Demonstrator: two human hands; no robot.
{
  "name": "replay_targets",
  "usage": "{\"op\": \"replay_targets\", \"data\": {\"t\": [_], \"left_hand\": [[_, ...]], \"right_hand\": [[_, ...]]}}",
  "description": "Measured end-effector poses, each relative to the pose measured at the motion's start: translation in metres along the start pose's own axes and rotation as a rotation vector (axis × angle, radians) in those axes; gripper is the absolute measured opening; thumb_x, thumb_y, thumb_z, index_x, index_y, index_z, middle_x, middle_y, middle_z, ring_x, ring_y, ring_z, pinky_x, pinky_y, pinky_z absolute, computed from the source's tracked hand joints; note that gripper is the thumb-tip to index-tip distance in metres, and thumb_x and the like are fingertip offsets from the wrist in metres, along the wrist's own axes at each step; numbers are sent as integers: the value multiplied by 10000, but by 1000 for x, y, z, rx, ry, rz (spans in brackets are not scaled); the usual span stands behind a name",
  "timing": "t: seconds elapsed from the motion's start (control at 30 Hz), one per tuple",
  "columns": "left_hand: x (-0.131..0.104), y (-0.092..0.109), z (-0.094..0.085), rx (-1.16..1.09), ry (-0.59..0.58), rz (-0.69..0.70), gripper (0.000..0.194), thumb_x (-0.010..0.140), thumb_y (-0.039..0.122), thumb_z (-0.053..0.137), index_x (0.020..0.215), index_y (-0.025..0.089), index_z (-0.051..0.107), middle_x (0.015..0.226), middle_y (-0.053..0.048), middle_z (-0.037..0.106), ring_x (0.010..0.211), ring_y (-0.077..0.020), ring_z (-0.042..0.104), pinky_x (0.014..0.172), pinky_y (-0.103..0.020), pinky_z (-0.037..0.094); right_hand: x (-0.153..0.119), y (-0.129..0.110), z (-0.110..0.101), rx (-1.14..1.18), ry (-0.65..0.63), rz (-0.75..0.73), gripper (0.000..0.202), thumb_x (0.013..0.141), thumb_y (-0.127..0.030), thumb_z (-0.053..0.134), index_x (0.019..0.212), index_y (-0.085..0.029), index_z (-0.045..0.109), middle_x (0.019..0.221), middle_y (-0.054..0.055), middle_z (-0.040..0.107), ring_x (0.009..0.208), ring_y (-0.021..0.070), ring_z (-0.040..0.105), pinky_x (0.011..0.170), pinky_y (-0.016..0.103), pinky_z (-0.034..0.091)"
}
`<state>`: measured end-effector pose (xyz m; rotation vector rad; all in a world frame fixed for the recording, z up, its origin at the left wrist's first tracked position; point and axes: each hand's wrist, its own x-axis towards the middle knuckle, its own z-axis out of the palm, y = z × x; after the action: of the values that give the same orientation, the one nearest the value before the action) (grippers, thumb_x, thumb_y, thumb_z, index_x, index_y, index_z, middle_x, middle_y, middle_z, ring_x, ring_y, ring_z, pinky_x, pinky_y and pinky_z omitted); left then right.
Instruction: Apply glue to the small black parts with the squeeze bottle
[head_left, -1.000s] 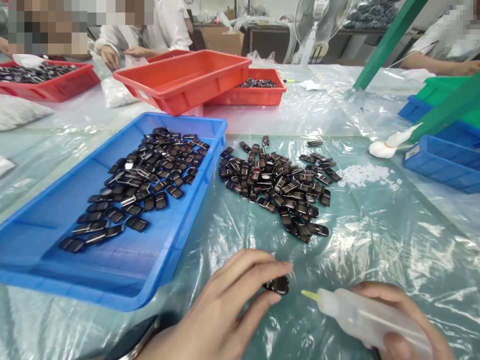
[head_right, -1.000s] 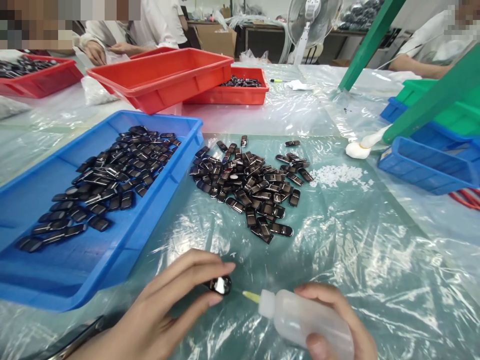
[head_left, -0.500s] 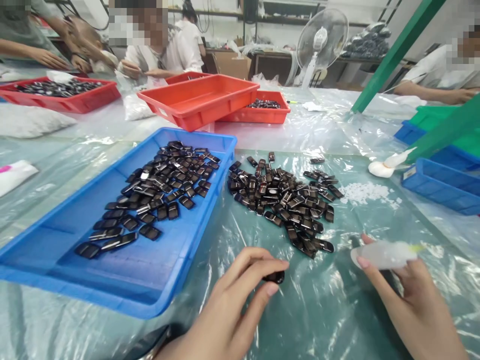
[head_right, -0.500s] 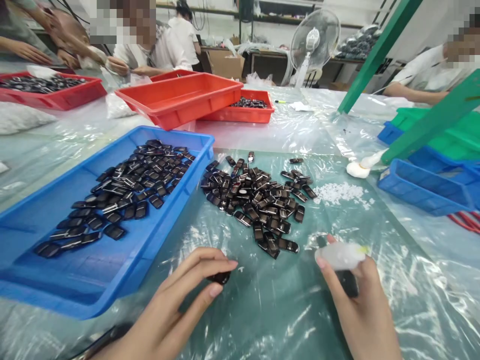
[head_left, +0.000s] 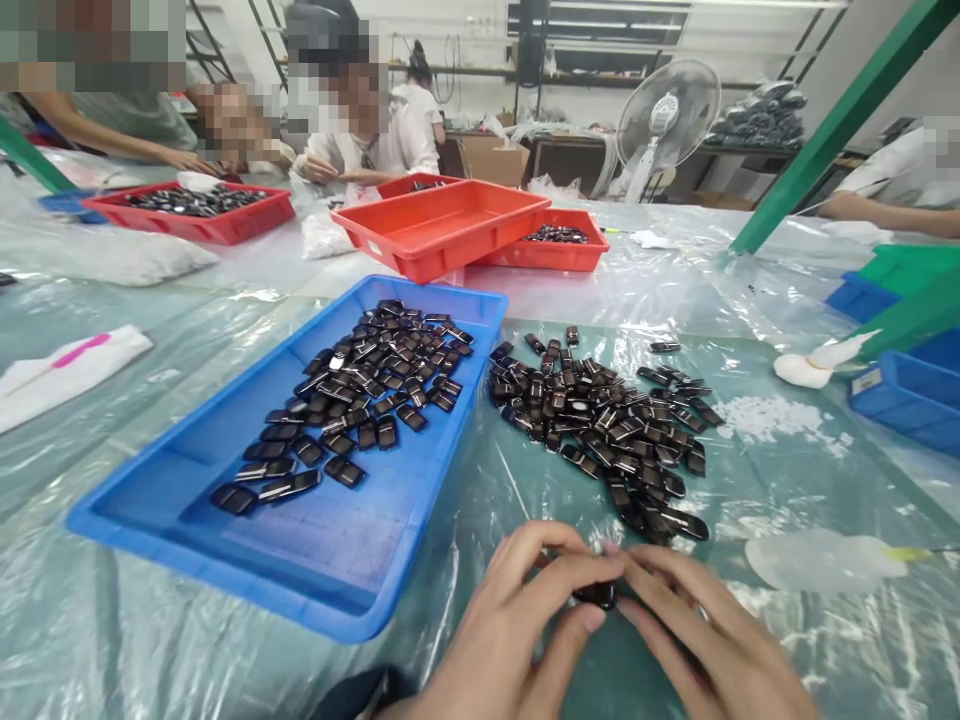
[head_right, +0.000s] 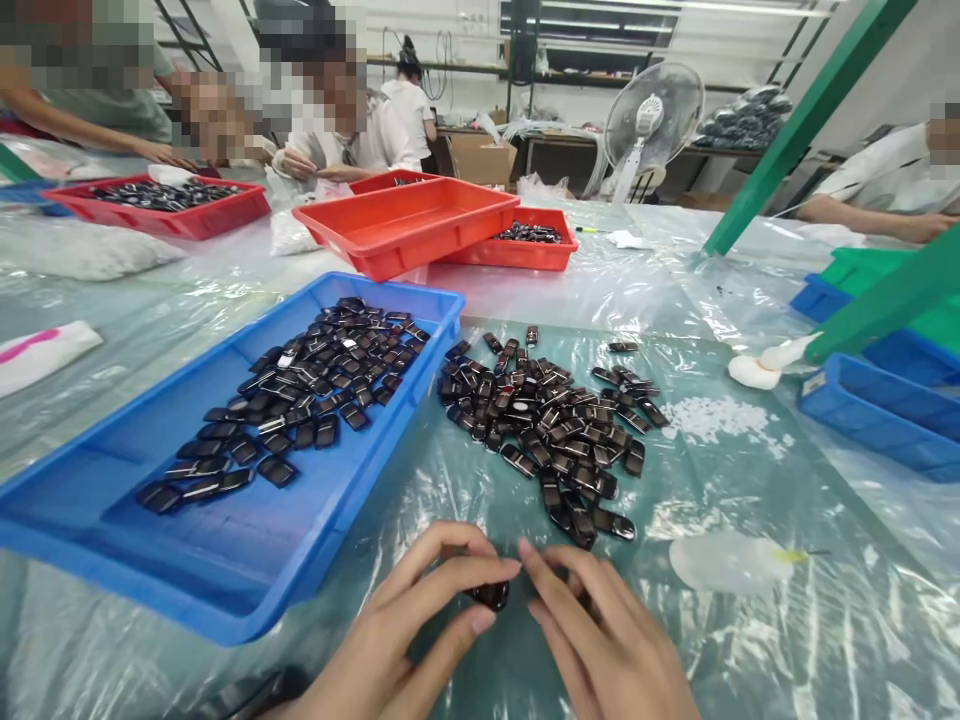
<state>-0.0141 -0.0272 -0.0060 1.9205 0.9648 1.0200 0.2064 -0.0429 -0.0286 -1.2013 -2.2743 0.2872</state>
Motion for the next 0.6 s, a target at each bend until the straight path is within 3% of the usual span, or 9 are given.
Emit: {"op": "replay_targets", "data": {"t": [0.17, 0.3, 0.43, 0.6], "left_hand": [[2, 1, -3, 27, 31, -7, 339, 975, 84, 511, 1251, 265, 593, 1146, -76, 581, 1038, -235, 607, 895, -396, 543], [1, 1, -4, 25, 14, -14, 330, 987, 92, 507, 1259, 263, 584, 1158, -76, 579, 1043, -235, 598, 902, -396, 527], [-4, -2, 2, 55, 13, -6, 323, 1013, 120, 477, 1274, 279, 581, 1167, -80, 578, 1046, -239, 585, 886, -390, 521], [-5, -5, 6, 110, 27, 174, 336, 1022, 95, 452, 1304, 236, 570, 1184, -94, 595, 1077, -218, 589, 912, -350, 532]], "right_hand": [[16, 5, 8, 82, 64, 58, 338, 926, -142, 587, 1168, -346, 706, 1084, 72, 710, 871, 272, 728, 655, 362, 605], [9, 1, 7, 199, 125, 139, 150, 916, -164, 644, 994, -290, 664, 964, 39, 700, 869, 216, 711, 721, 300, 581], [6, -6, 0, 349, 185, 247, 97, 956, -201, 620, 908, -283, 599, 943, 19, 695, 879, 170, 727, 705, 224, 583], [8, -20, -5, 1045, 99, 576, 90, 942, -311, 677, 853, -305, 689, 1019, 3, 729, 940, 163, 735, 829, 248, 579]]}}
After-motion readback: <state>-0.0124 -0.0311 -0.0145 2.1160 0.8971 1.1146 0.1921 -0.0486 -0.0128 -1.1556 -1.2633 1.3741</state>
